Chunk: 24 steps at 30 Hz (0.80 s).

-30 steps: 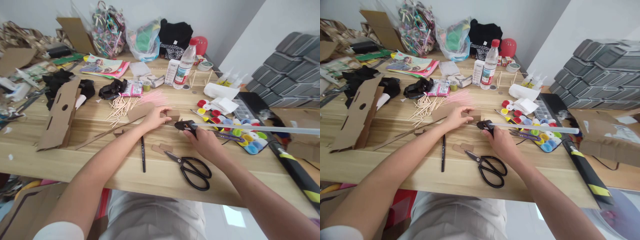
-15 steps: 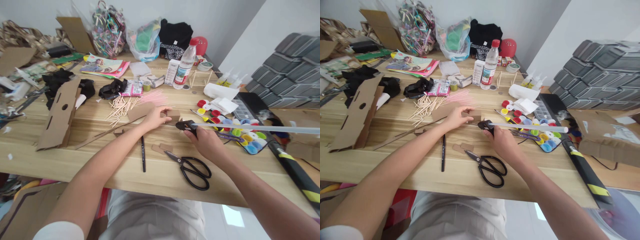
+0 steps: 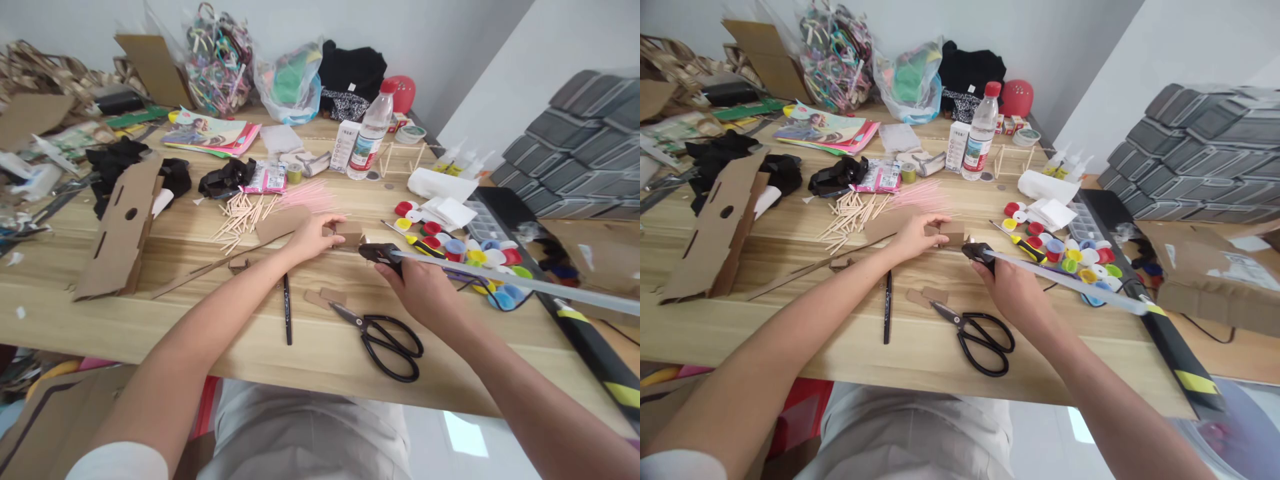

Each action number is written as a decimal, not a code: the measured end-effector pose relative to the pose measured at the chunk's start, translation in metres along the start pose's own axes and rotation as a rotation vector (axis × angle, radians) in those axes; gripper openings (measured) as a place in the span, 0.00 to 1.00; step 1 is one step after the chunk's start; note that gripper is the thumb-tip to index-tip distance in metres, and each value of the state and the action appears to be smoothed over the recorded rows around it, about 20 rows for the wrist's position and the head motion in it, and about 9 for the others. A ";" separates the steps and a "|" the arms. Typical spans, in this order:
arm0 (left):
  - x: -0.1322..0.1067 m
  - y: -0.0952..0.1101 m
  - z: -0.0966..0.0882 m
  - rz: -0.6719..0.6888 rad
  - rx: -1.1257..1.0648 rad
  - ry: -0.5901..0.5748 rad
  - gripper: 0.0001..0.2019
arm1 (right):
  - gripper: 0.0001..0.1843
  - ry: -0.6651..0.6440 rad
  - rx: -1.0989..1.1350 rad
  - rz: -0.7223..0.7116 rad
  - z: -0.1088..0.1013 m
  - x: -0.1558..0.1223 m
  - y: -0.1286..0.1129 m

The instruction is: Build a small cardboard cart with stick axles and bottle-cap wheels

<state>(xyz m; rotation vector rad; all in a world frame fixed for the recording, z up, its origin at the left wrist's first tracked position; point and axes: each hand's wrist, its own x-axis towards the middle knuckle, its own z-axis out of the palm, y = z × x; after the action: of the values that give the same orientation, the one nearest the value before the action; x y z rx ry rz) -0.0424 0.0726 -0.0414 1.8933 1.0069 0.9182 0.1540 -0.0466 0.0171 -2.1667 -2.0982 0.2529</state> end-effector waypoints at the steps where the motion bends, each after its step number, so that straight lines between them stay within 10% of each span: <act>1: 0.001 -0.001 0.000 -0.003 -0.025 0.010 0.19 | 0.15 0.008 0.042 0.003 -0.002 0.000 0.003; 14: 0.012 -0.014 -0.015 -0.069 -0.533 0.333 0.23 | 0.17 -0.206 0.783 0.245 -0.054 0.027 0.004; 24: 0.010 -0.019 -0.018 -0.056 -0.522 0.441 0.20 | 0.22 -0.364 0.926 0.027 -0.074 0.050 0.011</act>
<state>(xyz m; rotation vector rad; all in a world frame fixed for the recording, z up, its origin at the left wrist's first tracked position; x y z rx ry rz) -0.0590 0.0943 -0.0481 1.2476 0.9410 1.4426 0.1807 0.0053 0.0860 -1.6278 -1.5603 1.3816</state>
